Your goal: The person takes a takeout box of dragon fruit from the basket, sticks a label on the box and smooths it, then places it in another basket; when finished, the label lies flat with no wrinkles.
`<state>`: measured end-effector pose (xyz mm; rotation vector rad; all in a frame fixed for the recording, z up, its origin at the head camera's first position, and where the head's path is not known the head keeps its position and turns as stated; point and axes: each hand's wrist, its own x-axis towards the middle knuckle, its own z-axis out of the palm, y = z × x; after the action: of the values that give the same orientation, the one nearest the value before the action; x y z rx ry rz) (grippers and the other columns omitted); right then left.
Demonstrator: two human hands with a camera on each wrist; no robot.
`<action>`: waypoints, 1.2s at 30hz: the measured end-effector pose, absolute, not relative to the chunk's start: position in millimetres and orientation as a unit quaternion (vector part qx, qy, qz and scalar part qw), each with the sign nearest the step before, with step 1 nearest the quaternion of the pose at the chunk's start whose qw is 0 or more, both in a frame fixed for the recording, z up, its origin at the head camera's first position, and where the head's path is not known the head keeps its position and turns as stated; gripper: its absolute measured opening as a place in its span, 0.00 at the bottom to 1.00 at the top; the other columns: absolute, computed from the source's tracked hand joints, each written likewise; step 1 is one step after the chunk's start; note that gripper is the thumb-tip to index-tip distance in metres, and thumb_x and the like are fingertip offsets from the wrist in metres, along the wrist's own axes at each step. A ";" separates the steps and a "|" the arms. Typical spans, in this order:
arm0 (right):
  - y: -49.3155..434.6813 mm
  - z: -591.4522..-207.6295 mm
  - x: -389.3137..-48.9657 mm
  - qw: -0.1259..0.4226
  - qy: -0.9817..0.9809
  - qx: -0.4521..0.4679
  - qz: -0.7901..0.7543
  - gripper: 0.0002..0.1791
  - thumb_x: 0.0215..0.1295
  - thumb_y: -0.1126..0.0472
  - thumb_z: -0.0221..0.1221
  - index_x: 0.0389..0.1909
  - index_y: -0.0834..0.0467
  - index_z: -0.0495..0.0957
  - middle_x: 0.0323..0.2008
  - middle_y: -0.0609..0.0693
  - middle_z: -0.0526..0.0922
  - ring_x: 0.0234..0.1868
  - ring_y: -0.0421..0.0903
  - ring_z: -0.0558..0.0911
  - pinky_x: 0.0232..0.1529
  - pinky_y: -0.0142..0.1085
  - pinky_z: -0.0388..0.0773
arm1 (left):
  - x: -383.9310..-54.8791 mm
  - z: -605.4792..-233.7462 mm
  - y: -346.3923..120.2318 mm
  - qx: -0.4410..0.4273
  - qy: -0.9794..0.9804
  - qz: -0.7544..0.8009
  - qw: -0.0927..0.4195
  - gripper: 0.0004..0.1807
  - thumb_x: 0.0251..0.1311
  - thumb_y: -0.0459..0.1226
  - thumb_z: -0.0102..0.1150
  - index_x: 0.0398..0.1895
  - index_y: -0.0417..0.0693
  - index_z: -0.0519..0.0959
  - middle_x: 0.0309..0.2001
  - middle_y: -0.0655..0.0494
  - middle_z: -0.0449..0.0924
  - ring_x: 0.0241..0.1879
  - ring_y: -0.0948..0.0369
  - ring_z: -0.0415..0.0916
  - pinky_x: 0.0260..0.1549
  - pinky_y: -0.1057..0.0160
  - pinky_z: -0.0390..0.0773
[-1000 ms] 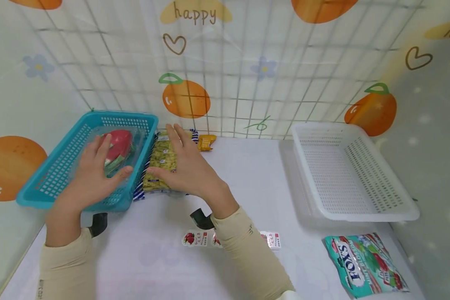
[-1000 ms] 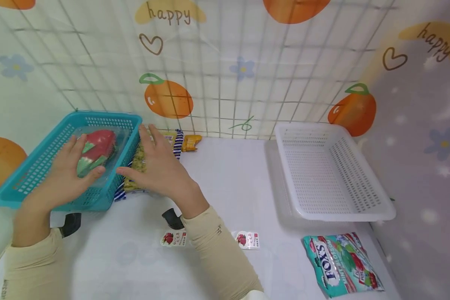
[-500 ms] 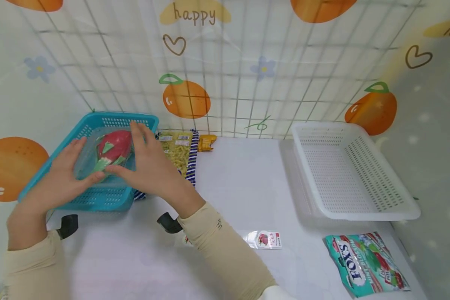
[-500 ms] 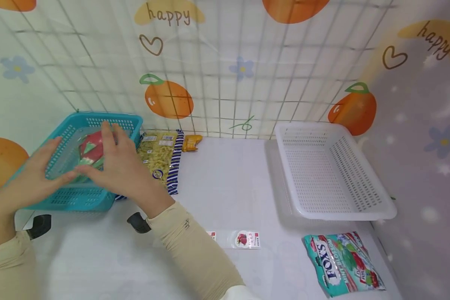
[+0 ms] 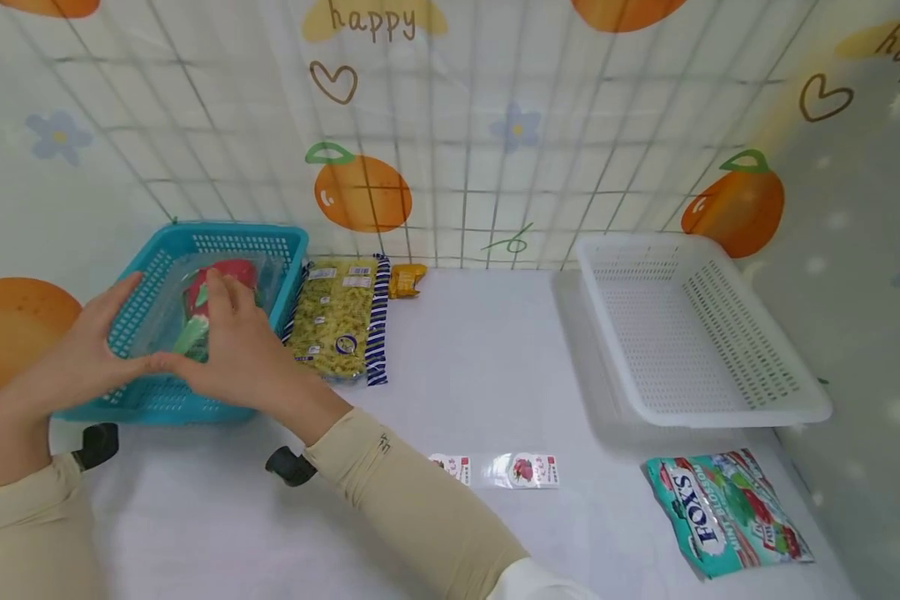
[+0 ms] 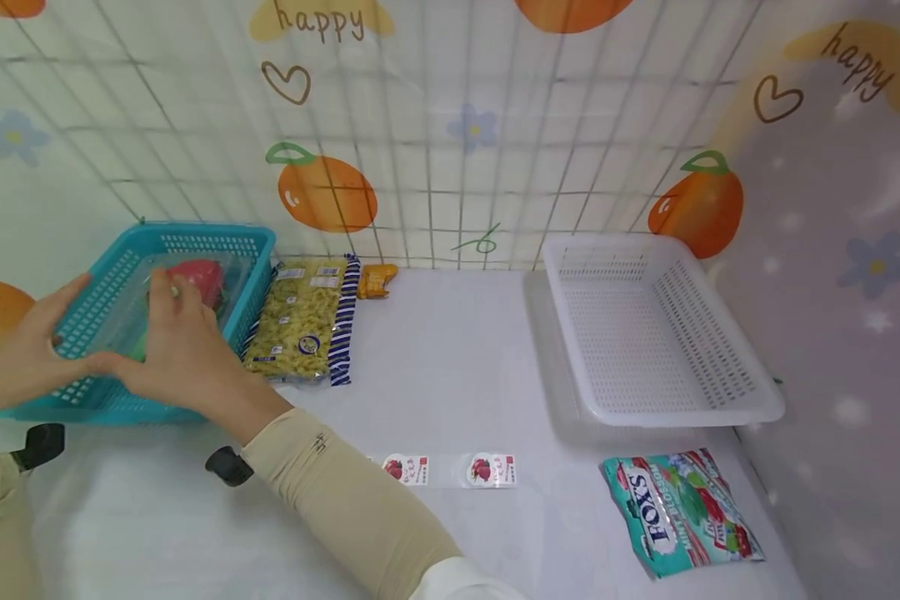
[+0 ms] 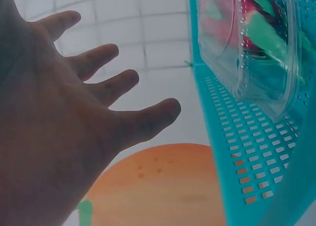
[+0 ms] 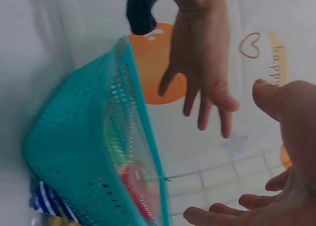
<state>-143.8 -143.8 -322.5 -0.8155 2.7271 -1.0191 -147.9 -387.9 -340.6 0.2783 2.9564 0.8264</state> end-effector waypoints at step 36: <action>-207.0 -351.7 -161.8 0.102 0.939 -0.159 -0.289 0.62 0.57 0.26 0.63 0.82 0.45 0.39 0.81 0.41 0.48 0.77 0.42 0.61 0.67 0.34 0.74 | -182.8 -350.3 -435.3 0.103 0.954 0.230 0.162 0.64 0.66 0.45 0.67 0.81 0.49 0.23 0.79 0.25 0.24 0.71 0.19 0.39 0.53 0.15 0.55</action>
<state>-161.8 -207.0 -351.7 -0.4709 2.7708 -0.8522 -182.8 -435.3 -350.3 0.2948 2.7231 0.6579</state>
